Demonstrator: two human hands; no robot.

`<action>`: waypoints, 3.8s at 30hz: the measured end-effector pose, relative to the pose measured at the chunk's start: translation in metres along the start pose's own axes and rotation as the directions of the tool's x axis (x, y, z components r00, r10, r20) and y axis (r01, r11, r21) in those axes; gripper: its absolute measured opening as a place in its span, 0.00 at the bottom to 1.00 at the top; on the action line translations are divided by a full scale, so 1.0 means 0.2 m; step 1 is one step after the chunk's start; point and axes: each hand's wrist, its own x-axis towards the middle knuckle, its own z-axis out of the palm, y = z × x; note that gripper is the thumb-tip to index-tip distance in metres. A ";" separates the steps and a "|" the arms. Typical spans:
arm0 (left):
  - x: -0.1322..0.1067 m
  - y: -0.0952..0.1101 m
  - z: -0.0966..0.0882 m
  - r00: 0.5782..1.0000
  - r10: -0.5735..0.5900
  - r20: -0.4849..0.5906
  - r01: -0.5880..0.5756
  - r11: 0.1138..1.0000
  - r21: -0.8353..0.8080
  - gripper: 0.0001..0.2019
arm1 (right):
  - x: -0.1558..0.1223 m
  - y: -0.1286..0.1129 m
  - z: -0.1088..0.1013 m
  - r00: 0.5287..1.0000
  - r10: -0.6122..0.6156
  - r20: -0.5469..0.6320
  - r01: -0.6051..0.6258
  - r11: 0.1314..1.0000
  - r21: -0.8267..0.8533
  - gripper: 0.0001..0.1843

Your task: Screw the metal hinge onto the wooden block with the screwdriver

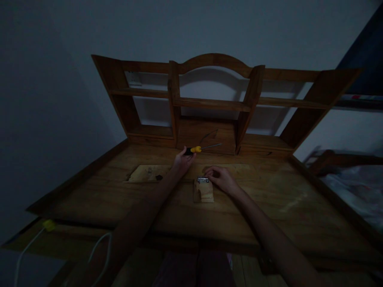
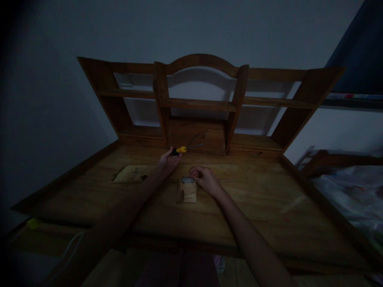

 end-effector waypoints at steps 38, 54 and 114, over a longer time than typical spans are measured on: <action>0.00 0.02 -0.01 0.999 -0.033 0.007 0.033 0.999 -0.031 0.13 | -0.01 -0.08 -0.06 0.991 -0.117 0.068 0.132 0.950 -0.284 0.13; -0.02 0.01 0.01 1.000 -0.013 0.016 0.013 1.000 -0.010 0.12 | -0.01 -0.07 -0.06 0.993 -0.113 0.033 0.118 0.935 -0.333 0.02; -0.05 0.01 0.04 1.000 0.001 -0.013 -0.001 1.000 -0.012 0.10 | -0.02 -0.08 -0.07 0.972 -0.173 0.160 0.216 0.925 -0.313 0.08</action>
